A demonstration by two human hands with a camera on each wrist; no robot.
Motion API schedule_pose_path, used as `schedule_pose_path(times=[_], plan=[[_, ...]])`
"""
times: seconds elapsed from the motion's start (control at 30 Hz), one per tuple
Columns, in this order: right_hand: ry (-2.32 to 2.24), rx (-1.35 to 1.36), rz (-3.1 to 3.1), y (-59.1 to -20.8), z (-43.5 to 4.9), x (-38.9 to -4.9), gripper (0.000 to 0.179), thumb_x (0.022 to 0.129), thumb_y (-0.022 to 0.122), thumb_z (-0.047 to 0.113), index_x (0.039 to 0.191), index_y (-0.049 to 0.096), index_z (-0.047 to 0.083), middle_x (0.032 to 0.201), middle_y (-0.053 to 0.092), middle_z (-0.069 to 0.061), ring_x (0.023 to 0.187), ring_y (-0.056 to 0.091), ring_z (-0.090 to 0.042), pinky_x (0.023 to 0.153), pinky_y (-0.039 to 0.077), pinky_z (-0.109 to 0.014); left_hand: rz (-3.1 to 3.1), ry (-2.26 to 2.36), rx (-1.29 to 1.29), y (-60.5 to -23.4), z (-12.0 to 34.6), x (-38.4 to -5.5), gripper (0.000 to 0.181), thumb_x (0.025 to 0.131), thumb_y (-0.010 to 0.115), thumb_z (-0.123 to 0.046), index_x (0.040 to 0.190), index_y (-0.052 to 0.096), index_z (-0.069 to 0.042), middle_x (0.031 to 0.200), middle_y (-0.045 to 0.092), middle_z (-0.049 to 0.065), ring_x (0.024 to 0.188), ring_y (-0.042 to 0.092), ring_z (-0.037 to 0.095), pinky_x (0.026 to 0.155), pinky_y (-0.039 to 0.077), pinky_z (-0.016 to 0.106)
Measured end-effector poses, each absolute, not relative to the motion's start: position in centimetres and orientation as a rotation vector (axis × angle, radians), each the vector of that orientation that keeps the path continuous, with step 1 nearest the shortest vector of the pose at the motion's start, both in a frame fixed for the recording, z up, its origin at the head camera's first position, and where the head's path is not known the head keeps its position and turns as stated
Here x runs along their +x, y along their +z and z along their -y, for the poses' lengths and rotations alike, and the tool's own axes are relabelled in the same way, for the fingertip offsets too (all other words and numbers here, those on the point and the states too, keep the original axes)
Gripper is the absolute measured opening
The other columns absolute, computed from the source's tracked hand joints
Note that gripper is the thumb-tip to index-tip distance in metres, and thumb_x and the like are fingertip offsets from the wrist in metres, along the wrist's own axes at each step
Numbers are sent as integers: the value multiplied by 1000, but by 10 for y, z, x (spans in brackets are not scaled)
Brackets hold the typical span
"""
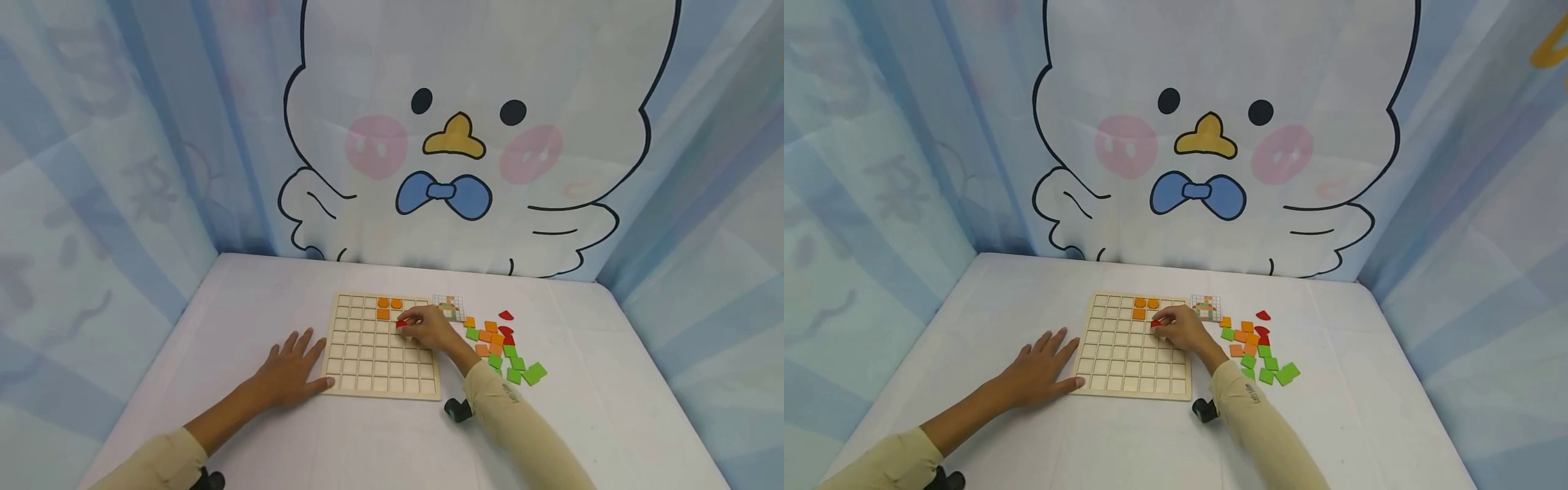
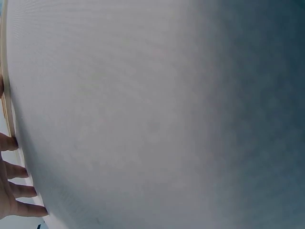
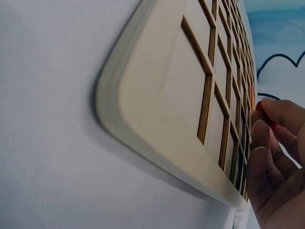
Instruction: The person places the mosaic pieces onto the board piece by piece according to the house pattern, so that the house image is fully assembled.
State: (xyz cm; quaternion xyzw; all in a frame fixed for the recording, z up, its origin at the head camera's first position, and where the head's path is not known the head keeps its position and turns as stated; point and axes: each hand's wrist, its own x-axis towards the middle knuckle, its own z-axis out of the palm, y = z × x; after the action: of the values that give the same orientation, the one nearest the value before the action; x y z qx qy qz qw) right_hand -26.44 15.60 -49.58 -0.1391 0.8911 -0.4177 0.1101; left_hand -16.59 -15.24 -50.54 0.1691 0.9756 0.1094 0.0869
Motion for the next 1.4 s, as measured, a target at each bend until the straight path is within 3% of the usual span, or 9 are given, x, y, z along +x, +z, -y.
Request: schedule_pose_path(times=[0.2, 0.43, 0.63, 0.93, 1.4], plan=[[-1154, -415, -2669, -498, -149, -264, 20, 89, 76, 14, 108, 77, 10, 89, 71, -2, 72, 59, -10, 63, 48, -24, -2913, 320, 506, -506, 152, -166, 85, 92, 57, -64, 153, 40, -7, 160, 31, 26, 145, 30, 52, 107, 31, 74], [-1145, -417, -2672, -501, -145, -264, 20, 89, 76, 14, 109, 77, 12, 84, 68, -1, 60, 55, -9, 57, 46, -23, -2910, 317, 508, -507, 152, -166, 86, 92, 55, -66, 153, 40, -8, 161, 30, 26, 145, 29, 52, 107, 32, 74], [-1117, -427, -2696, -500, -143, -264, 21, 90, 76, 16, 111, 76, 12, 86, 68, 0, 61, 56, -9, 59, 47, -24, -2915, 311, 500, -506, 152, -166, 87, 92, 54, -67, 154, 39, -8, 161, 29, 26, 146, 28, 52, 107, 31, 74], [-1000, -408, -2788, -499, -141, -262, 23, 88, 79, 22, 111, 78, 17, 97, 72, 0, 87, 63, -14, 79, 53, -34, -2929, 304, 501, -508, 151, -167, 86, 92, 55, -66, 153, 40, -8, 160, 31, 26, 145, 30, 52, 107, 32, 74], [-901, -299, -2832, -498, -145, -262, 26, 85, 82, 28, 107, 79, 15, 108, 71, -2, 104, 64, -22, 92, 53, -42, -2931, 293, 513, -509, 151, -167, 85, 92, 55, -66, 153, 41, -7, 160, 32, 26, 144, 31, 53, 106, 33, 74]])
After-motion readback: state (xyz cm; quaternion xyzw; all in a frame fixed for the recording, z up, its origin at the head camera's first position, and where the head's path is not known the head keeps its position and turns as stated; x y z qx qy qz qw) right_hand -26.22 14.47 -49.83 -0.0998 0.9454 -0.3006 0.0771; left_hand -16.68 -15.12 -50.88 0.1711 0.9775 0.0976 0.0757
